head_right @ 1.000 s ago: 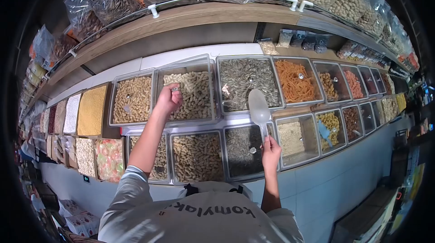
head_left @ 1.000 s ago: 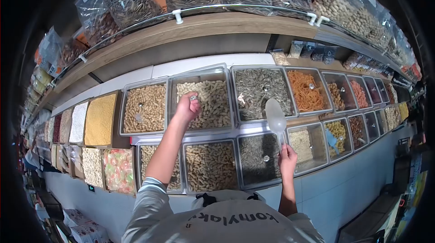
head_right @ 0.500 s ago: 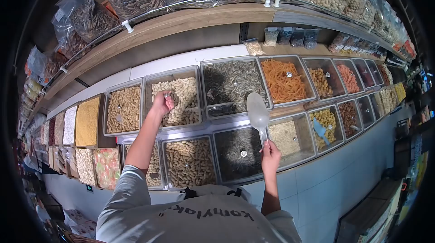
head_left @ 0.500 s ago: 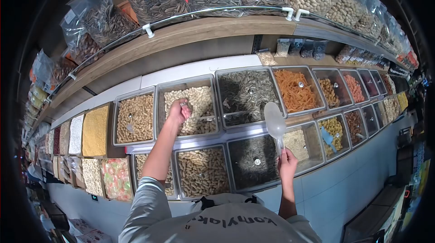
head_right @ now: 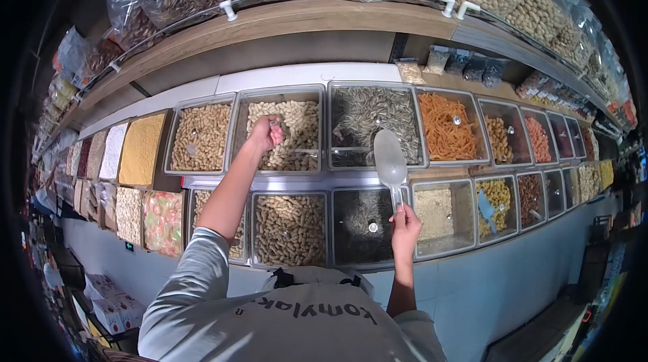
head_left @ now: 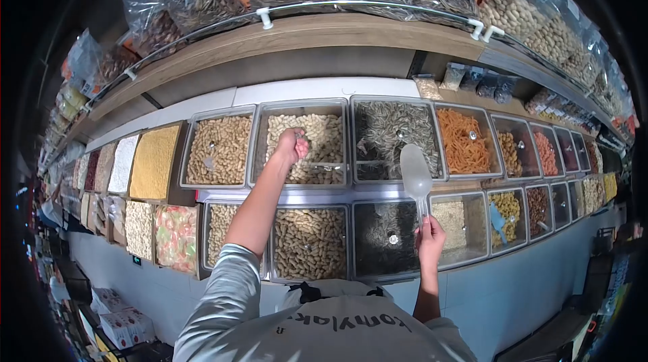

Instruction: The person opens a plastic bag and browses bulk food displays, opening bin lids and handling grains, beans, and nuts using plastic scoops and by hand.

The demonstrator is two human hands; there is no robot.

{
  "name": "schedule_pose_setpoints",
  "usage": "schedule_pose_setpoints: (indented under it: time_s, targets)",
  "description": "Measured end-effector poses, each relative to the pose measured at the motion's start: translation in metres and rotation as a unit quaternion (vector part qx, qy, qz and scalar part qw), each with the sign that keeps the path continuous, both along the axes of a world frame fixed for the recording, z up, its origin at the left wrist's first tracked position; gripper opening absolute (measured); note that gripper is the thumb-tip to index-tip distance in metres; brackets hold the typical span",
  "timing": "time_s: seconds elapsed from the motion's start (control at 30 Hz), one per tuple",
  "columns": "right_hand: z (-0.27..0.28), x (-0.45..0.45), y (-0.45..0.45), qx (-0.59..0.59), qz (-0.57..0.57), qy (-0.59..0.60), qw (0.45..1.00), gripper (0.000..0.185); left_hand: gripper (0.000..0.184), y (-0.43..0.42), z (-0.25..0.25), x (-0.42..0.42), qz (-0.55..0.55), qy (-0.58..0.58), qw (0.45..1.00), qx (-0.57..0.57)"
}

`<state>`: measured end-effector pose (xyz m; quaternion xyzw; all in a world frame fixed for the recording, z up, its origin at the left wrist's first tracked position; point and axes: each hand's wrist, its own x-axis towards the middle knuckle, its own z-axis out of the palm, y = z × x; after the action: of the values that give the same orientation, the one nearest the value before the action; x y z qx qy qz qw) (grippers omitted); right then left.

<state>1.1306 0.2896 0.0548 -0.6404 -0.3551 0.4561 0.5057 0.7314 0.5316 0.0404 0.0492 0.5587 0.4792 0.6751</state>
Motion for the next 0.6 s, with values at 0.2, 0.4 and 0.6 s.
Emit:
schedule_pose_setpoints:
  time_s: [0.2, 0.4, 0.6]
  targets:
    - [-0.004, -0.008, -0.010, 0.033, -0.015, -0.001, 0.999, 0.023, 0.014, -0.001, -0.005, 0.002, 0.007, -0.021, 0.999, 0.033]
    - [-0.004, -0.004, -0.027, 0.021, -0.013, -0.001, 1.000, 0.024, 0.012, 0.015, -0.037, -0.009, 0.028, -0.148, 0.988, 0.028]
    - [0.004, 0.000, -0.036, 0.004, -0.026, -0.010, 1.000, 0.022, 0.016, 0.001, -0.030, 0.006, 0.058, -0.136, 0.989, 0.029]
